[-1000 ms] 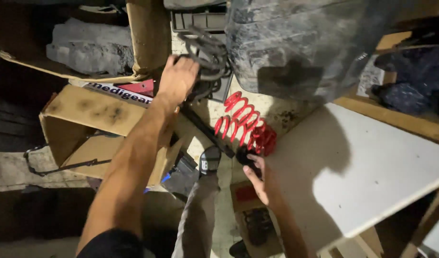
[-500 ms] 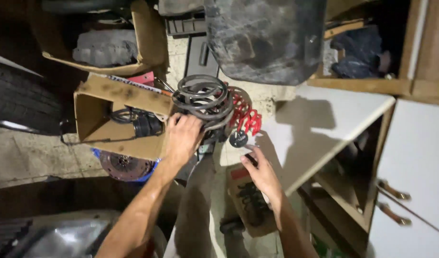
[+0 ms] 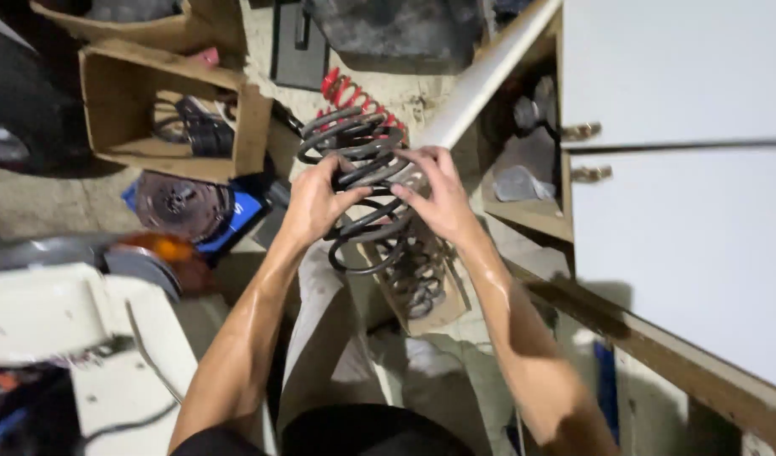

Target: The person moves a cardboard box from the engine bay of a white car to a workbench. They then unpack several car parts, including a black coil spring, a red coil spring, and a clutch assembly, placing them on the floor and workbench in a garage.

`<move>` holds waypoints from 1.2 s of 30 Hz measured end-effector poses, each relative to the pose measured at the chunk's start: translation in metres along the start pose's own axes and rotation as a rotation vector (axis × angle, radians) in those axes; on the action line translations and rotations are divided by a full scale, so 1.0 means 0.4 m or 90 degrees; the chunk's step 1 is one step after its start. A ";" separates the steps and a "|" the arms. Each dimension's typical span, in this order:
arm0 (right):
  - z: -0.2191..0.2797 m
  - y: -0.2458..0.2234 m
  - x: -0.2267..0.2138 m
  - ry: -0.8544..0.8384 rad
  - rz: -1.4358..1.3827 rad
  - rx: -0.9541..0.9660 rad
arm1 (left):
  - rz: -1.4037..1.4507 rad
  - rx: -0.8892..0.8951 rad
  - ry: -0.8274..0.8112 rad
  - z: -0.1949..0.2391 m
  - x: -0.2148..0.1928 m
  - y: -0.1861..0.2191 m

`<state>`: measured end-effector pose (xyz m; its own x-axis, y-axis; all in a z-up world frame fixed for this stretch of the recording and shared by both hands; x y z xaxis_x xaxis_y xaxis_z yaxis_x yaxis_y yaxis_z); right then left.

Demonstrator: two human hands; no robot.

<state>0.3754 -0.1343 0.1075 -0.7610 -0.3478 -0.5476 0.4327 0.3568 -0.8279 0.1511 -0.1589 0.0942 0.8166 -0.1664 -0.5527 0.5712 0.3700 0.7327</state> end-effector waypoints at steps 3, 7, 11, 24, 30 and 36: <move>0.092 -0.005 -0.017 -0.016 0.062 -0.141 | 0.040 -0.019 -0.015 0.144 0.042 0.042; 0.231 -0.073 -0.009 -0.044 0.034 -0.222 | 0.089 -0.038 -0.068 0.289 0.078 0.025; 0.333 0.048 0.095 -0.023 0.108 -0.308 | 0.162 -0.022 -0.089 0.342 0.060 0.032; 0.434 -0.069 -0.103 0.025 0.240 -0.198 | 0.005 0.104 -0.083 0.378 -0.068 -0.029; 0.443 -0.020 -0.287 0.119 0.218 -0.119 | 0.002 0.024 -0.056 0.336 -0.156 -0.040; 0.458 0.040 -0.400 0.168 0.192 -0.134 | -0.102 -0.001 -0.075 0.295 -0.055 -0.120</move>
<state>0.5926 -0.2319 0.1597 -0.7255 0.0216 -0.6879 0.5664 0.5867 -0.5788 0.1154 -0.2809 0.1179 0.7193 -0.3291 -0.6118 0.6947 0.3321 0.6380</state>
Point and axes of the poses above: each hand's wrist, its own z-axis away from the middle knuckle, its own x-axis out of the palm, y = z × x, the point moved 6 cm from there along -z, towards the middle knuckle, and after that the axes turned 10 degrees about -x, right-handed, at the moved point
